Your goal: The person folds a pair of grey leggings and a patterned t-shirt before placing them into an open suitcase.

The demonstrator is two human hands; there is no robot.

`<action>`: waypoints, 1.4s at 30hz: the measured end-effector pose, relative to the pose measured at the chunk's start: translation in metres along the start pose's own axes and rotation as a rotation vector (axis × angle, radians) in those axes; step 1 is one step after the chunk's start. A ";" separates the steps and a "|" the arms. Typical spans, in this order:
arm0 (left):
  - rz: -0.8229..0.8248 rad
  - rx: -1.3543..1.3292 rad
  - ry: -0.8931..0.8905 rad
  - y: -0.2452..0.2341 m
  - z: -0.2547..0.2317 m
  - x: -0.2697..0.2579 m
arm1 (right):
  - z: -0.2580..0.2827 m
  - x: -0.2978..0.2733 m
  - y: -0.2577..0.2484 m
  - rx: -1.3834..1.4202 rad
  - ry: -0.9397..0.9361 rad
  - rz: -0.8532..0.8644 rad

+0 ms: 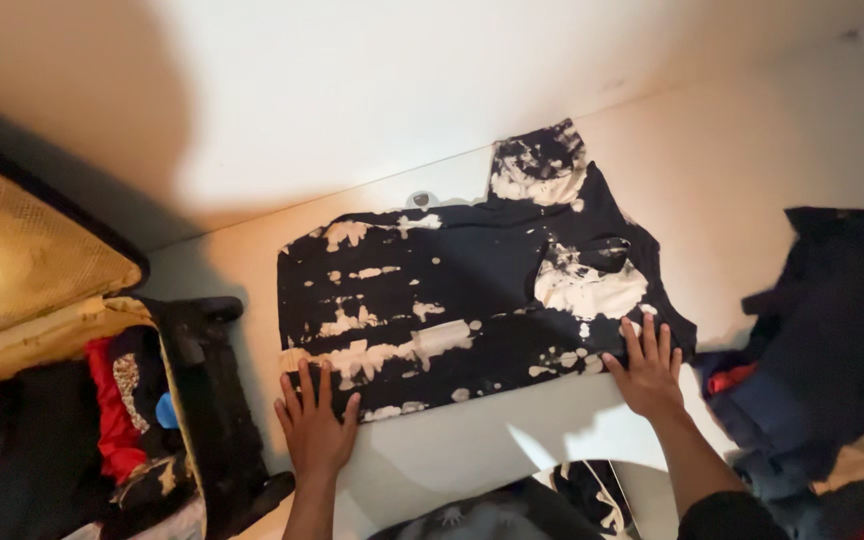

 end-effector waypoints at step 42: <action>-0.073 -0.406 0.190 0.033 -0.339 0.060 | -0.039 0.083 -0.014 0.393 0.016 -0.006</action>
Point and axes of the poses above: each hand's wrist, its own x-axis towards the middle knuckle, its own y-axis out of the palm, z = x × y, the point moved 7 cm from there along x, towards the middle knuckle, and after that the axes turned 6 degrees about y, right-handed, at the moved point
